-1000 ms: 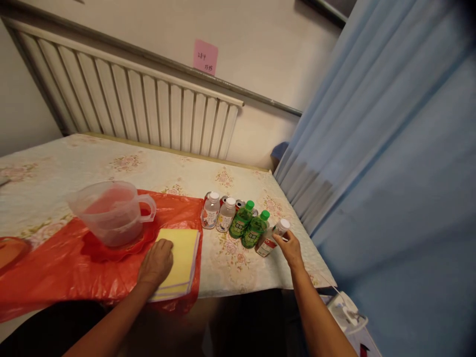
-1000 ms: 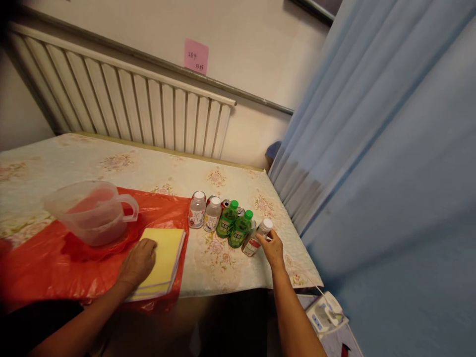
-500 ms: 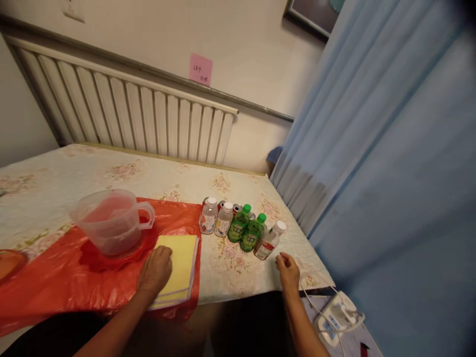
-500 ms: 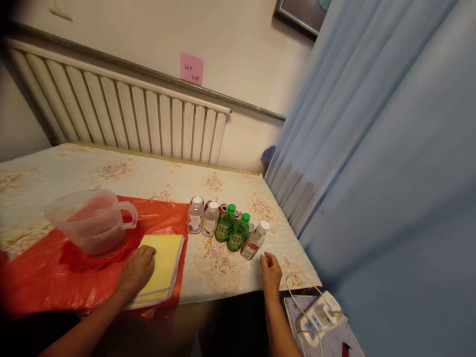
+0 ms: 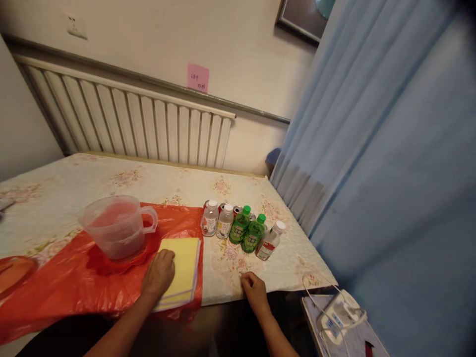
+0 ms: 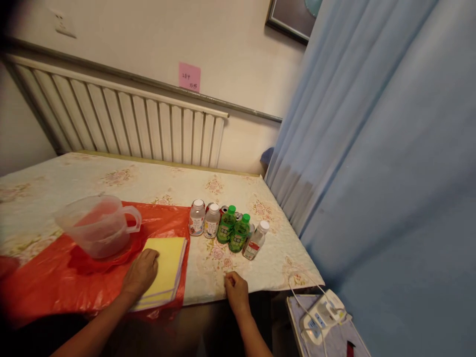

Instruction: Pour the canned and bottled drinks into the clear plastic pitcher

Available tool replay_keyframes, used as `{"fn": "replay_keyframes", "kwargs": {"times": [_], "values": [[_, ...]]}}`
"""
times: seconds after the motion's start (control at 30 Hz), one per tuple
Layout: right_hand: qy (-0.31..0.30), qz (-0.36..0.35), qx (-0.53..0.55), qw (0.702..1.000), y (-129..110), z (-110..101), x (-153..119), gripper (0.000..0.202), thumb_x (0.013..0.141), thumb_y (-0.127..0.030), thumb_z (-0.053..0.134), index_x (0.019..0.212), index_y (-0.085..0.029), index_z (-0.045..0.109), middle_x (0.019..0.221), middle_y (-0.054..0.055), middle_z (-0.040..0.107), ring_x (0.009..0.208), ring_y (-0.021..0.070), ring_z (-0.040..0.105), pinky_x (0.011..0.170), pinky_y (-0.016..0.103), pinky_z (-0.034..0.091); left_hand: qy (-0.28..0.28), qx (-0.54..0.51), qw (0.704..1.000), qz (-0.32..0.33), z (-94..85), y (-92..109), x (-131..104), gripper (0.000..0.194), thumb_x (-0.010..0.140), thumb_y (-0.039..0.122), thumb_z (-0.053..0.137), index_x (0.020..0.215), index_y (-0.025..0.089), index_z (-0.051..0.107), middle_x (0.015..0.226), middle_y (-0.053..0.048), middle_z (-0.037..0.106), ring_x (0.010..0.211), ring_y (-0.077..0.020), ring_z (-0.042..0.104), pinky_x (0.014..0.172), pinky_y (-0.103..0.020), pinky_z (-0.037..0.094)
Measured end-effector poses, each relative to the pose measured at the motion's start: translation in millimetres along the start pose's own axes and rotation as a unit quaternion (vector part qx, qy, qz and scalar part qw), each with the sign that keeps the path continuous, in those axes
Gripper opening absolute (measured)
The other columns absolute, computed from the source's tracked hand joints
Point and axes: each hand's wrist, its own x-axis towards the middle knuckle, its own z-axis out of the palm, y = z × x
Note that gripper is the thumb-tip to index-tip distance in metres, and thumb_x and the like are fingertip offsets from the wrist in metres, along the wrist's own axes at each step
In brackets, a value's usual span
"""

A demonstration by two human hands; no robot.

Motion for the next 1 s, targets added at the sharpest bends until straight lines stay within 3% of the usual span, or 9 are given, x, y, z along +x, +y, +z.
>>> {"fn": "replay_keyframes", "kwargs": {"times": [0.3,0.4,0.5,0.63,0.73,0.83,1.0], "values": [[-0.053,0.0,0.006,0.999,-13,21,-7,0.017,0.072,-0.033,0.051,0.064,-0.021,0.061,0.054,-0.002,0.056,0.052,0.0164,0.051,0.053,0.026,0.038,0.02,-0.092,0.995,-0.032,-3.4,1,-5,0.019,0.082,0.015,0.042,0.087,0.017,0.06,0.093,-0.01,0.064,0.096,-0.0242,0.06,0.091,-0.037,0.046],[-0.083,0.009,0.047,0.995,-36,37,-8,0.018,0.074,-0.035,0.052,0.066,-0.02,0.059,0.055,-0.002,0.057,0.05,0.0149,0.051,0.049,0.024,0.039,0.032,-0.132,0.989,-0.052,-6.0,7,-10,0.02,0.084,0.021,0.041,0.087,0.017,0.06,0.087,-0.008,0.065,0.089,-0.0231,0.062,0.086,-0.037,0.049],[-0.111,0.005,0.102,0.989,-71,51,-8,0.018,0.075,-0.035,0.053,0.072,-0.019,0.06,0.058,-0.002,0.056,0.05,0.0134,0.051,0.047,0.023,0.04,0.049,-0.172,0.981,-0.072,-12.0,19,-19,0.028,0.088,0.028,0.039,0.102,0.015,0.059,0.088,-0.007,0.064,0.083,-0.0206,0.063,0.08,-0.034,0.052],[-0.063,-0.128,0.082,0.986,-120,64,-8,0.029,0.074,-0.023,0.055,0.101,-0.017,0.066,0.065,-0.004,0.05,0.058,0.0124,0.049,0.057,0.023,0.041,0.084,-0.238,0.964,-0.082,-31.7,45,-31,0.049,0.089,0.033,0.043,0.134,0.015,0.043,0.086,-0.002,0.06,0.077,-0.0175,0.061,0.076,-0.03,0.051],[-0.043,-0.222,0.022,0.974,-142,74,-7,0.056,0.076,-0.015,0.053,0.132,-0.018,0.054,0.068,-0.005,0.045,0.062,0.0126,0.046,0.063,0.023,0.041,0.104,-0.255,0.957,-0.088,-50.5,61,-35,0.063,0.087,0.033,0.047,0.146,0.017,0.03,0.08,0.002,0.054,0.071,-0.0164,0.058,0.072,-0.028,0.048],[-0.065,-0.245,-0.027,0.967,-147,89,1,0.071,0.078,-0.01,0.047,0.148,-0.018,0.034,0.068,-0.005,0.047,0.061,0.0135,0.047,0.063,0.023,0.041,0.059,-0.213,0.969,-0.108,-60.8,66,-32,0.071,0.087,0.026,0.045,0.151,0.017,0.017,0.075,0.003,0.052,0.063,-0.0161,0.056,0.064,-0.026,0.043],[-0.13,-0.187,-0.111,0.967,-138,111,21,0.086,0.071,-0.005,0.047,0.152,-0.016,0.02,0.067,-0.002,0.06,0.058,0.0162,0.054,0.06,0.024,0.043,-0.089,-0.096,0.98,-0.149,-55.4,50,-20,0.087,0.078,0.01,0.045,0.152,0.012,-0.001,0.071,0.0,0.06,0.067,-0.0198,0.061,0.061,-0.026,0.036]]}}
